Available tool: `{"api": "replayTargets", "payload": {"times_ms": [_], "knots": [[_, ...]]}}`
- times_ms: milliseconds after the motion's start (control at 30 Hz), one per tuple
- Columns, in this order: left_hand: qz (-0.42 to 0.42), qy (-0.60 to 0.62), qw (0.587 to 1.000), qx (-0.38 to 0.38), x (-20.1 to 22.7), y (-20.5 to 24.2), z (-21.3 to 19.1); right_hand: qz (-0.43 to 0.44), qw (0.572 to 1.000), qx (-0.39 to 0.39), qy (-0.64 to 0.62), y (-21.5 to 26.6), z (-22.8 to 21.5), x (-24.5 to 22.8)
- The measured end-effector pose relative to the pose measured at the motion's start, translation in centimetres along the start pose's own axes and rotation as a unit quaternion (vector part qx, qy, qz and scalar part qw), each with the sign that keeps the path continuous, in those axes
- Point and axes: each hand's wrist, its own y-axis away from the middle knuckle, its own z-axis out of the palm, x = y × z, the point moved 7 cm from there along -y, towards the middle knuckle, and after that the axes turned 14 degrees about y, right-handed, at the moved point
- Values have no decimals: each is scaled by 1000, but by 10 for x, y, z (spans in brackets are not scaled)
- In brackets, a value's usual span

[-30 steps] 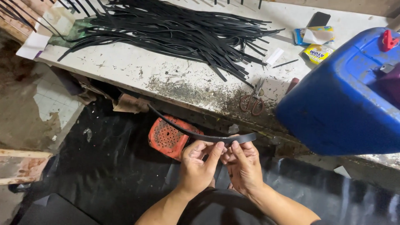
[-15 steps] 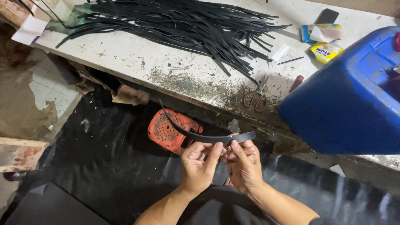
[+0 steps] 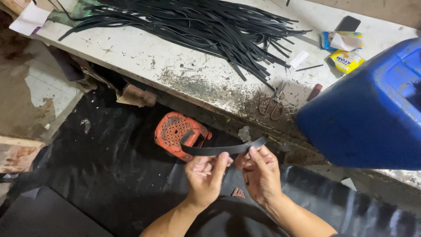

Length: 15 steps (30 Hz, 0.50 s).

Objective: The person repeatedly presses black rubber strips through a small manual machine on a blue container, then stretches and hangs them on a wall rack using colorful clothespins. The process is repeated for multiple strips.

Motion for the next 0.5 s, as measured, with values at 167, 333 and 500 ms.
{"api": "replayTargets", "payload": {"times_ms": [167, 333, 500], "knots": [[2, 53, 998, 37, -16, 5, -21, 19, 999, 33, -13, -3, -9, 2], [-20, 20, 1000, 6, 1, -3, 1, 23, 1000, 6, -3, 2, 4, 7], [7, 8, 1000, 10, 7, 2, -20, 63, 995, 49, -55, -8, -3, 11]]}}
